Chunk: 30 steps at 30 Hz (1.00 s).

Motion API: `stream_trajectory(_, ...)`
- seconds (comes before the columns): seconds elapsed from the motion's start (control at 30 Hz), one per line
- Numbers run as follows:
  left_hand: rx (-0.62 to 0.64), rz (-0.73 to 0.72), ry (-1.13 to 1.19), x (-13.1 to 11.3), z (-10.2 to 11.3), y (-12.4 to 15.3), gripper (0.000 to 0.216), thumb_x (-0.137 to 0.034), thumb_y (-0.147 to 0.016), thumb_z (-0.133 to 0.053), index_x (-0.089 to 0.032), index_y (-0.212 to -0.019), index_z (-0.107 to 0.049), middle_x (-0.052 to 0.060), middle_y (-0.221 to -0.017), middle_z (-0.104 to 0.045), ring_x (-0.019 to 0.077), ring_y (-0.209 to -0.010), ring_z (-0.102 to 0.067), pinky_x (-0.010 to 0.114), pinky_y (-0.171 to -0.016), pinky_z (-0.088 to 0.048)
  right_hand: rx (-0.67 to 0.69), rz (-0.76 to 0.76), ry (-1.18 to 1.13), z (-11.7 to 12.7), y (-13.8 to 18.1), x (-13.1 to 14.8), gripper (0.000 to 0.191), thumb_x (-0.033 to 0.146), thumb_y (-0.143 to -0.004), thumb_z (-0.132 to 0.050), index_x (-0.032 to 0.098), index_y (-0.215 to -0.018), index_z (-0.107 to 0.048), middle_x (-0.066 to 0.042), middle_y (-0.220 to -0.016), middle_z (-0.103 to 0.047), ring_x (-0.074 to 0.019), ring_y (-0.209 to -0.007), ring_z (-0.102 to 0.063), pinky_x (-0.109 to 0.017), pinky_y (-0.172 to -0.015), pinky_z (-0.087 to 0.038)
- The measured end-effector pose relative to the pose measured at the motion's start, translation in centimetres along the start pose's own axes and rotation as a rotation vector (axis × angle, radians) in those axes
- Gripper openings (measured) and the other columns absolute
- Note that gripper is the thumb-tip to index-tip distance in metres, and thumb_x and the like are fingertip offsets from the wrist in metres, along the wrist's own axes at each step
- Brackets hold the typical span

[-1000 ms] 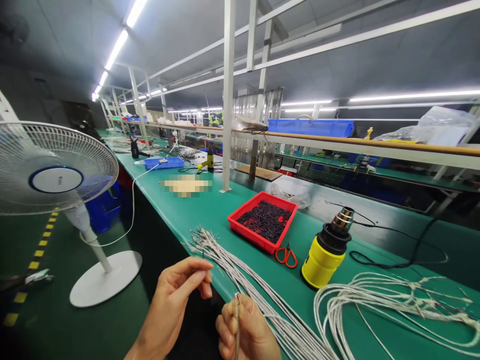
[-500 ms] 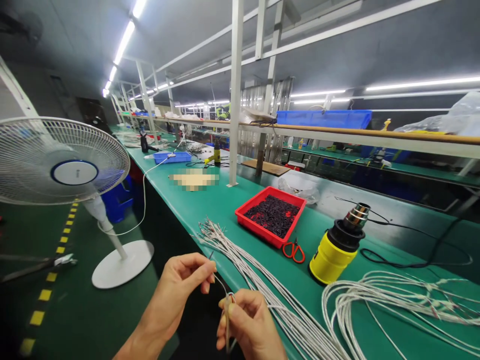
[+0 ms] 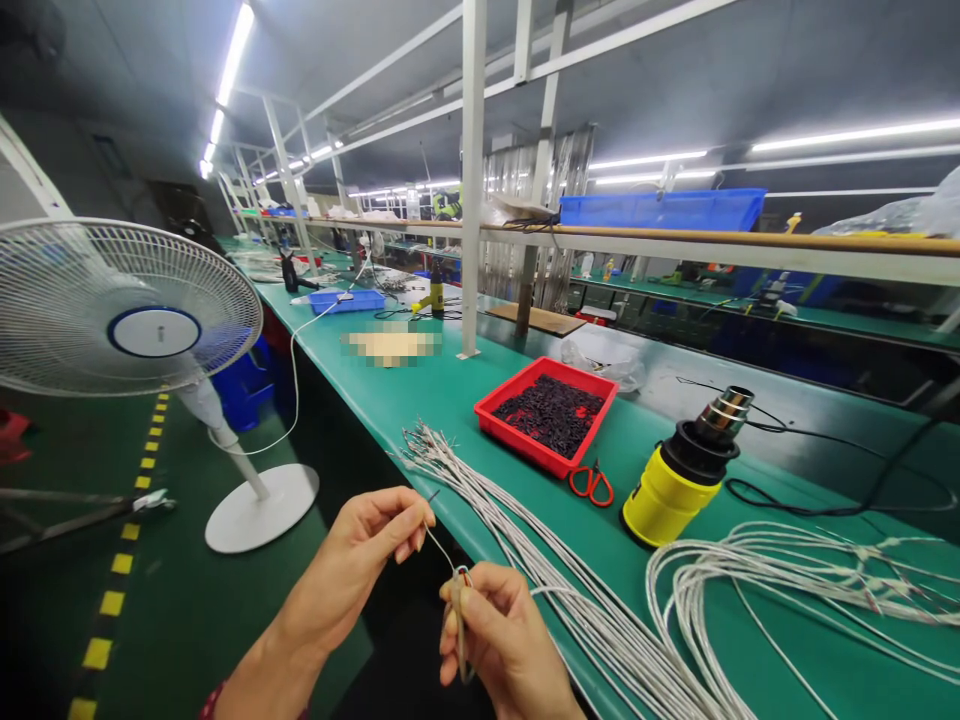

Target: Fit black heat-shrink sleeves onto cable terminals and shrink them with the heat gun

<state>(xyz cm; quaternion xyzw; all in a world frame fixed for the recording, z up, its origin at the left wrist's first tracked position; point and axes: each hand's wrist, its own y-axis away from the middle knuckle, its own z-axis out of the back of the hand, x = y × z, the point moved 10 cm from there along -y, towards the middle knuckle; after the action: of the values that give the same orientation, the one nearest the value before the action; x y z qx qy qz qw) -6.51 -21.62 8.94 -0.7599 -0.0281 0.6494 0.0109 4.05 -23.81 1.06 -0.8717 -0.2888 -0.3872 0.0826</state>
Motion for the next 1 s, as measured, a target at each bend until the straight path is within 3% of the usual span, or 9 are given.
stream_trajectory(0.23,-0.058,0.011,-0.108,-0.1,2.3,-0.6,0.034,-0.041,-0.085,-0.056,-0.013,-0.081,-0.073,0.002,-0.061,-0.06,0.0082,-0.053,-0.046,0.021,-0.054,-0.036,-0.052,0.109,0.181,0.2,0.8,0.9,0.023,0.036,-0.077,-0.073,0.014,-0.077,-0.068,-0.003,-0.062,-0.063,-0.01,-0.05,-0.057,-0.019,-0.046,-0.047)
stream_trajectory(0.4,0.172,0.155,-0.289,0.0,2.2,-0.8,0.057,-0.054,-0.087,-0.044,-0.011,-0.063,-0.072,0.004,-0.05,-0.06,0.0075,-0.043,-0.046,0.021,-0.048,-0.033,-0.076,0.202,0.458,-0.5,1.5,3.0,0.021,0.035,-0.08,-0.07,0.015,-0.074,-0.072,-0.004,-0.064,-0.064,-0.0115,-0.051,-0.058,-0.023,-0.05,-0.049)
stream_trajectory(0.73,0.531,0.347,-0.327,0.1,0.2,0.5,0.055,-0.051,-0.088,-0.043,-0.013,-0.059,-0.071,0.003,-0.05,-0.061,0.006,-0.039,-0.041,0.021,-0.045,-0.03,-0.03,0.201,0.659,-2.5,1.6,3.4,0.019,0.036,-0.079,-0.07,0.017,-0.076,-0.075,-0.004,-0.065,-0.06,-0.0147,-0.055,-0.058,-0.026,-0.051,-0.053)
stream_trajectory(1.0,0.625,0.364,-0.339,-0.2,0.8,1.3,0.036,-0.041,-0.08,-0.061,-0.016,-0.056,-0.066,0.001,-0.057,-0.063,0.0053,-0.044,-0.042,0.018,-0.044,-0.031,0.005,0.139,0.703,-2.4,1.2,2.2,0.021,0.037,-0.079,-0.07,0.016,-0.076,-0.074,-0.004,-0.066,-0.058,-0.0136,-0.055,-0.058,-0.024,-0.051,-0.051)
